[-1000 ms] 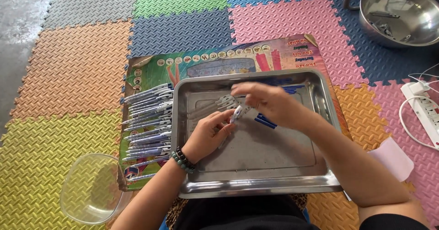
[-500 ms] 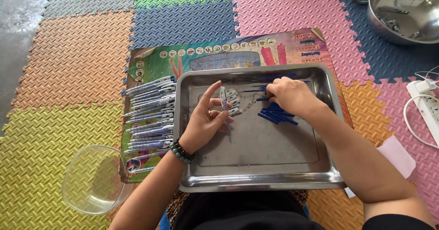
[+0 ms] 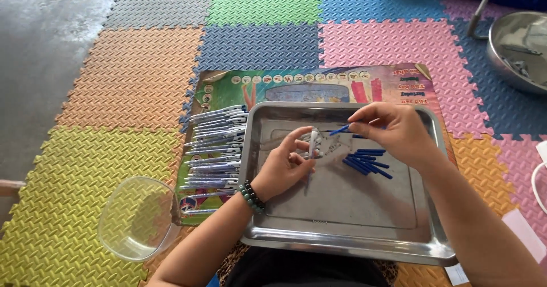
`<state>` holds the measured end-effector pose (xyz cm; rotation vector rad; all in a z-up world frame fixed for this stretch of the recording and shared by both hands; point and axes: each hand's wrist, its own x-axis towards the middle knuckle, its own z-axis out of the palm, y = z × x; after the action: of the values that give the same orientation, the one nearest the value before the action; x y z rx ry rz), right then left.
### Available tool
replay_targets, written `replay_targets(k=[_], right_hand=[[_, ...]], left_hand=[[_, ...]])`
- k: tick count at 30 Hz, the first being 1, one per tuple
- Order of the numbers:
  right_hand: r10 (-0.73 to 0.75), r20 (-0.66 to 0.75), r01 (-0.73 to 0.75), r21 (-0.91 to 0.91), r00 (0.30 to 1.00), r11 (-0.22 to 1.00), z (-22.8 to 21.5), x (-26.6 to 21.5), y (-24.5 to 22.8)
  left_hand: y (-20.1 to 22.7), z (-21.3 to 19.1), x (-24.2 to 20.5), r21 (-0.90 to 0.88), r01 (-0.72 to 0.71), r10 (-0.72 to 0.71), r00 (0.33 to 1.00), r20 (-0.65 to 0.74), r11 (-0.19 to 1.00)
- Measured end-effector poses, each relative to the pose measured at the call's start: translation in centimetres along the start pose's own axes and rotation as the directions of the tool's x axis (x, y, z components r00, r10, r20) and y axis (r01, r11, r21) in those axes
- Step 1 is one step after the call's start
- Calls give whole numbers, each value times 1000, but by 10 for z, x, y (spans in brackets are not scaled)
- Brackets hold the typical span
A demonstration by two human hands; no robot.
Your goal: Assembling pens by manually inserting ink refills into clear plastic pen barrels on a metal tray.
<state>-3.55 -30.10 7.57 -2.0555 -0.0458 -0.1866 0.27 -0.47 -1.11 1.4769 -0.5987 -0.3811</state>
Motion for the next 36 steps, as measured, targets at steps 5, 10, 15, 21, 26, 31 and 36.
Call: replay_targets(k=[5,10,15,21,26,31,36], right_hand=[[-24,-22,27,145,999,989,4,-6,-67],[-90,-137,101,77,986,992,19,-5,-41],[-64,-213,89,107,975,990,25,-5,-23],[-81,-222,105,100,972,989,32,-8,-14],[-106,-234,128,82,967,988,33,-8,-15],[-101,-250,129,98,963,987,32,-7,-21],[-72,-222,102,128,972,987,30,-9,-21]], left_hand=[[6,-2,0,-15,-19,19,1000,19,1000],[-6,-5,2,29,-36,36,999,14,999],[-1,-4,-1,109,-31,26,999,45,994],[1,1,-3,183,-108,94,992,84,977],[-1,0,-3,200,-135,116,988,104,970],[0,-2,0,193,-131,108,986,125,972],[2,-1,-3,208,-134,111,987,119,969]])
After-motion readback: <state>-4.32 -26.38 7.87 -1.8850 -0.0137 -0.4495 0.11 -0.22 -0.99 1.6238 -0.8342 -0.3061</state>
